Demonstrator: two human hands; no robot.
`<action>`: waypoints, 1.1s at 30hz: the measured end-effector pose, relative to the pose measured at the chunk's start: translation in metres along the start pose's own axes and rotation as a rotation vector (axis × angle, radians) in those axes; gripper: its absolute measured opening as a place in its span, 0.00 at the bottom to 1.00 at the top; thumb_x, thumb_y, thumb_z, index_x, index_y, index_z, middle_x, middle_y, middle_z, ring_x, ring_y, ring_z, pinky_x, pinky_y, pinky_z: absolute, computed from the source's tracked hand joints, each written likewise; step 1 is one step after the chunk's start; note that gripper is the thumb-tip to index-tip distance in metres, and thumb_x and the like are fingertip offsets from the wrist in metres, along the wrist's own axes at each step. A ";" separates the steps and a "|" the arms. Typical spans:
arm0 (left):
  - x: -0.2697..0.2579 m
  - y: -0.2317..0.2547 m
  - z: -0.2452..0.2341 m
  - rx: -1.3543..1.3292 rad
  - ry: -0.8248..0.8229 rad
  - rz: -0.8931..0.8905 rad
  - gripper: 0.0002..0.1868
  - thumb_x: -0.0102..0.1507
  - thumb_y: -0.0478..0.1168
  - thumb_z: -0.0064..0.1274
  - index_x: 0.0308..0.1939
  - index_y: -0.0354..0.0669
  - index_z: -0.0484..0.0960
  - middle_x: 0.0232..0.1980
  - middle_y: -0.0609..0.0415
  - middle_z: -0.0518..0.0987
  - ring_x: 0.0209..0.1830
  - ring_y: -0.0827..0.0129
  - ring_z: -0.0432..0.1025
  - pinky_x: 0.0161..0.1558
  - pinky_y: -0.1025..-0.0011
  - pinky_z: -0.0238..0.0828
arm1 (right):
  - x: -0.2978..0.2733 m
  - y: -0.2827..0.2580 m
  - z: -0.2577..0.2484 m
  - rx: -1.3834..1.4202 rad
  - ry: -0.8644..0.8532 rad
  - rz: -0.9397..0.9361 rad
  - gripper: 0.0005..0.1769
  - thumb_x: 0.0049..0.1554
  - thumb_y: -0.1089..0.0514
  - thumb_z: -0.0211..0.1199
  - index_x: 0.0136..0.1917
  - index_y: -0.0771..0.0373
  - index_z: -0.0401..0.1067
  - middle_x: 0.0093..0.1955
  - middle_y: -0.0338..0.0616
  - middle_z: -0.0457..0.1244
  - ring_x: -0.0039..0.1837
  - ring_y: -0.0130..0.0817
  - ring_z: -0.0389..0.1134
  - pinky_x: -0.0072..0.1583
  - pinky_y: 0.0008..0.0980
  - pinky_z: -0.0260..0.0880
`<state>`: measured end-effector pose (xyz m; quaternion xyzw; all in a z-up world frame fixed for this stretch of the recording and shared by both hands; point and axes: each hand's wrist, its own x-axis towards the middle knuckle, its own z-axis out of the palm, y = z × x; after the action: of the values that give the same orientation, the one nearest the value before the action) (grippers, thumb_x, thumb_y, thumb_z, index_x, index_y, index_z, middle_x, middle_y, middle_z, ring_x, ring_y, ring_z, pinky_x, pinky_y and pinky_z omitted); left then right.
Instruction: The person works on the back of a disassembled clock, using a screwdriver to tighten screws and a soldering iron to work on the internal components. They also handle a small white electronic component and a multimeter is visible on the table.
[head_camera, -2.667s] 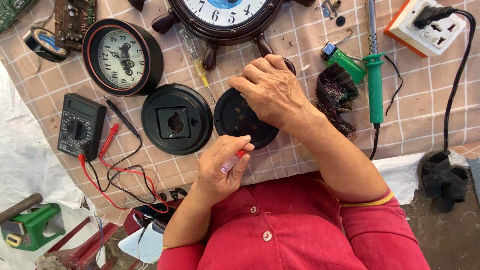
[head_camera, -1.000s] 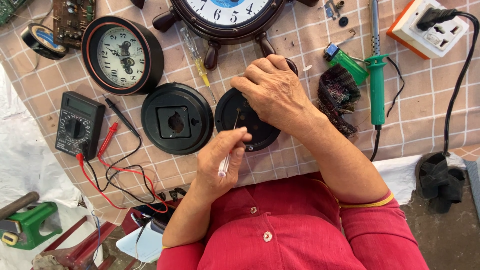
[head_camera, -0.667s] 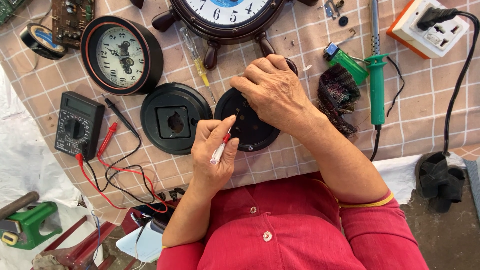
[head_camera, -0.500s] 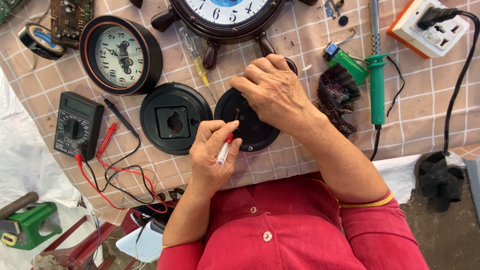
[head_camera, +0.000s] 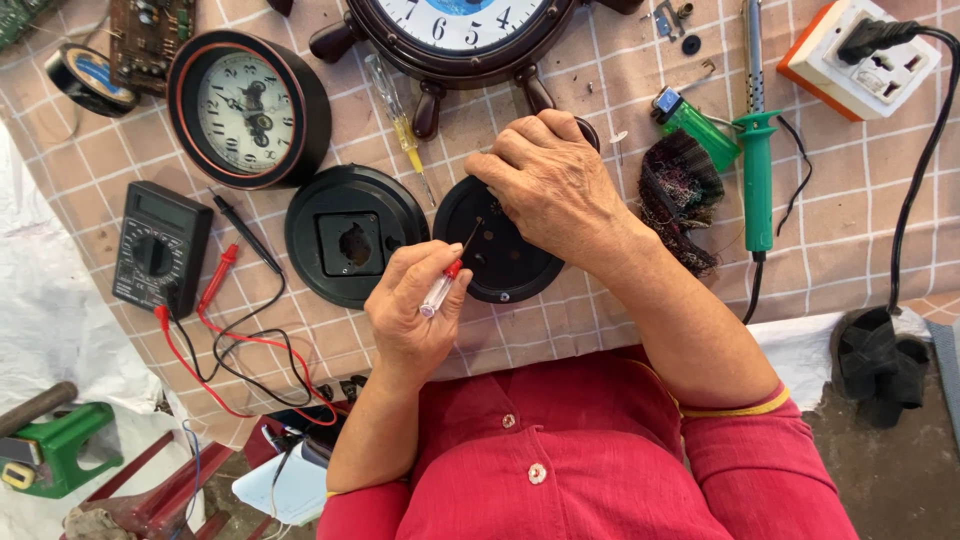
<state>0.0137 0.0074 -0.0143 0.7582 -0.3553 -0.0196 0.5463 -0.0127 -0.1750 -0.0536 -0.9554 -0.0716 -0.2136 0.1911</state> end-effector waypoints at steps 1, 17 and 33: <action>-0.001 -0.001 0.000 0.004 0.003 0.010 0.09 0.53 0.31 0.54 0.37 0.34 0.77 0.32 0.45 0.74 0.30 0.60 0.72 0.31 0.69 0.70 | -0.001 0.000 0.001 -0.003 0.009 -0.005 0.11 0.47 0.63 0.60 0.45 0.56 0.69 0.33 0.40 0.58 0.45 0.35 0.60 0.54 0.32 0.51; 0.002 0.000 -0.003 0.028 0.050 0.059 0.11 0.54 0.30 0.51 0.40 0.32 0.75 0.34 0.46 0.77 0.32 0.58 0.72 0.36 0.67 0.69 | 0.002 -0.002 -0.002 0.027 0.023 0.012 0.09 0.49 0.61 0.56 0.45 0.55 0.68 0.33 0.39 0.57 0.44 0.35 0.60 0.53 0.32 0.52; 0.009 0.015 -0.015 -0.010 0.071 0.137 0.11 0.54 0.32 0.50 0.40 0.31 0.75 0.32 0.48 0.75 0.33 0.61 0.72 0.37 0.70 0.69 | 0.015 -0.012 -0.034 0.376 0.077 0.010 0.12 0.51 0.65 0.51 0.48 0.56 0.69 0.37 0.41 0.57 0.42 0.38 0.62 0.49 0.33 0.59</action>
<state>0.0195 0.0123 0.0074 0.7296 -0.3867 0.0432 0.5624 -0.0155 -0.1766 -0.0144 -0.8944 -0.0983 -0.2320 0.3697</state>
